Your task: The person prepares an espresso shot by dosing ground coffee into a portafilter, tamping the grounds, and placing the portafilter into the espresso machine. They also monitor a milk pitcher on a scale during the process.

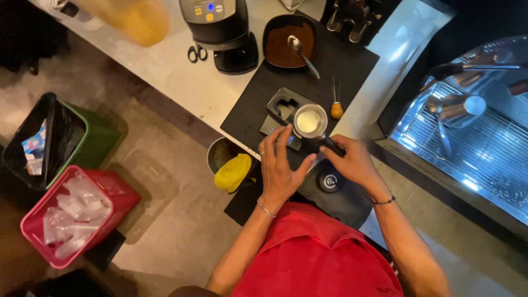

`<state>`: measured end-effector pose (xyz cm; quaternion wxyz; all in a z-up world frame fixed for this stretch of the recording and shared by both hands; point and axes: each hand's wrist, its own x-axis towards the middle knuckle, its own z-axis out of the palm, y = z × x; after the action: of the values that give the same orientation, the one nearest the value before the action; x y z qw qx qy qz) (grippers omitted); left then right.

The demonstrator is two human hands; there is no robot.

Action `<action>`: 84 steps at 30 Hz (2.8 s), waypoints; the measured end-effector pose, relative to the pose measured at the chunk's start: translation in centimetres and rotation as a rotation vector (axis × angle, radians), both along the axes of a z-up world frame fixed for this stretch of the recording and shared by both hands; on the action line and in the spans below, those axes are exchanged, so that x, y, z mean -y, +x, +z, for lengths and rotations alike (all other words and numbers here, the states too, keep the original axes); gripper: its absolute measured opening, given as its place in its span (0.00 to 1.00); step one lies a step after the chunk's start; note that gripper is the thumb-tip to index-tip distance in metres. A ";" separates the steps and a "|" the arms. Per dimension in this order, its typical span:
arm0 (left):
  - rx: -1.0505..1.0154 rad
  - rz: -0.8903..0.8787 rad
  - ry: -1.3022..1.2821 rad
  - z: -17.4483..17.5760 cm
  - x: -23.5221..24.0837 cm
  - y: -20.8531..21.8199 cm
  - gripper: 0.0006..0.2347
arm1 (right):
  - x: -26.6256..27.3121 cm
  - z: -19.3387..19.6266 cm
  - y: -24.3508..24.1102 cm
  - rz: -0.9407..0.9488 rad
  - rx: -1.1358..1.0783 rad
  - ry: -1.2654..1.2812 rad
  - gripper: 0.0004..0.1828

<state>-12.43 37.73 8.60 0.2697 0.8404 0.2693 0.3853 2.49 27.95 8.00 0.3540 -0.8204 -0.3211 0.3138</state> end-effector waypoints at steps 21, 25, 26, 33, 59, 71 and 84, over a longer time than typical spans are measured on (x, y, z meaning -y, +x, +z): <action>-0.701 -0.462 -0.285 -5.7 -4.5 -3.2 0.23 | -7.8 -0.8 2.2 0.006 0.093 -0.215 0.16; -0.704 -0.573 -0.334 -5.6 -6.1 -3.4 0.23 | -10.9 -1.1 4.6 -0.236 0.215 0.004 0.14; -0.720 -0.613 -0.342 -5.8 -6.5 -3.5 0.24 | -11.9 -1.5 5.3 -0.225 0.290 0.055 0.15; -0.699 -0.828 -0.454 -4.6 -9.1 -3.5 0.24 | -16.2 0.1 4.7 0.007 0.130 0.057 0.24; -0.154 -0.706 -0.453 -9.6 -13.5 -3.5 0.05 | -9.7 1.6 3.5 0.226 -0.265 -0.533 0.20; -0.025 -0.626 -0.446 -9.6 -13.9 -3.1 0.07 | -9.7 0.3 4.2 0.294 -0.315 -0.537 0.21; 0.046 -0.487 -0.101 -14.6 -14.7 -2.9 0.17 | -8.6 1.9 4.4 -0.013 -0.653 -0.078 0.07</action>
<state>-15.30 52.40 -6.00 0.4024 0.8570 0.0714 0.3139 6.90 36.54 9.89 0.4087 -0.6914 -0.1734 0.5700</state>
